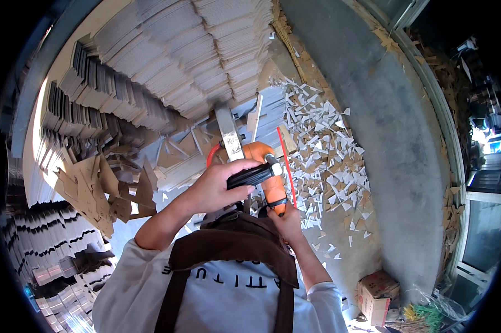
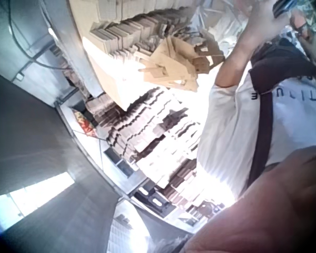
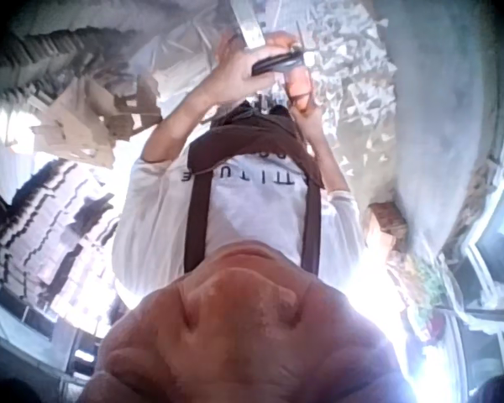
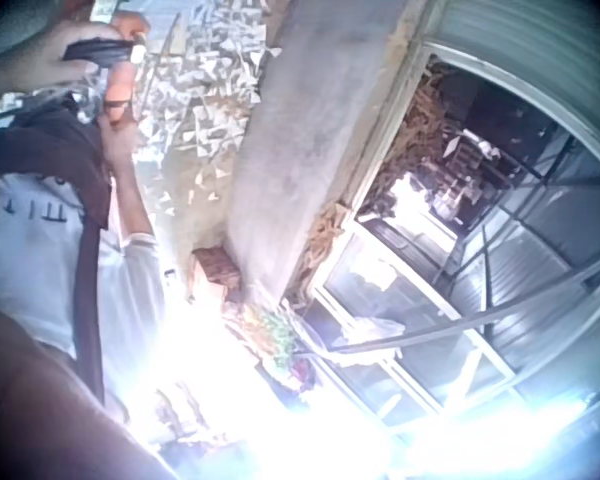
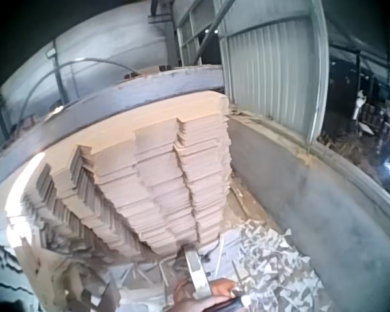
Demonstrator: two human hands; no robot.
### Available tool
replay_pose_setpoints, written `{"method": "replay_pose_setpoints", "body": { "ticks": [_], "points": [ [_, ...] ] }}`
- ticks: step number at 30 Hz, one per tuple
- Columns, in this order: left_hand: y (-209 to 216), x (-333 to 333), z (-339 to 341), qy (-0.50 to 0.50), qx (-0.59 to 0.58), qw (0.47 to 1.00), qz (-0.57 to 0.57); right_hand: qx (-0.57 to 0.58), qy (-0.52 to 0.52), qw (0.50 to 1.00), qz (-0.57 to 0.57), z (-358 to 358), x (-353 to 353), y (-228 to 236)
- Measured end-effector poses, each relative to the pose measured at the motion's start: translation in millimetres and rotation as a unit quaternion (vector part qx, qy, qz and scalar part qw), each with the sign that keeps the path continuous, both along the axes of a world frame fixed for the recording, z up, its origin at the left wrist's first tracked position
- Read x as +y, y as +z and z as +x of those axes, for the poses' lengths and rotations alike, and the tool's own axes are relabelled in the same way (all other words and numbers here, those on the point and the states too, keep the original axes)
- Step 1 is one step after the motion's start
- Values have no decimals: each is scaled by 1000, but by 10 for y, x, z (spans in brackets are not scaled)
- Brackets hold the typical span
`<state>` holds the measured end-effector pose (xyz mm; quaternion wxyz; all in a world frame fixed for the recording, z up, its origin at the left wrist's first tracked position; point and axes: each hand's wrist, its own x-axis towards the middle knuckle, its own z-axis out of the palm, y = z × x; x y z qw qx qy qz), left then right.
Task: The person uses a handheld power saw to cut a stack of flat cardboard sheets. They guide the saw along the edge of the stack, producing small cardboard shavings that fall to the floor. The person adjusts their grip and position to continue cutting through the material.
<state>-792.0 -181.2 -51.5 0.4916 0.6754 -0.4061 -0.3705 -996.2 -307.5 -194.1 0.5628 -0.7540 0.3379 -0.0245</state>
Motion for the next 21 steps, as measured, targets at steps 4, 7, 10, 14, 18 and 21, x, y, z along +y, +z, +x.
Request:
{"method": "replay_pose_setpoints", "body": {
  "ticks": [4,7,10,14,18,21],
  "points": [
    [57,14,46,4,56,996,62,-15,3,1000,-9,-30,11,-307],
    [-112,-40,18,-6,56,998,16,49,19,998,26,-37,-66,-294],
    [4,-70,-27,-6,38,999,22,12,10,1000,-12,-67,-84,-94],
    [-5,-44,6,2,61,995,83,9,11,1000,-16,-68,-45,-281],
    [-190,-93,-84,-6,44,999,-1,57,12,998,-2,-136,-68,-312],
    [-121,-112,-95,-13,28,999,19,36,3,999,-5,-192,-94,-152]
  ]
}}
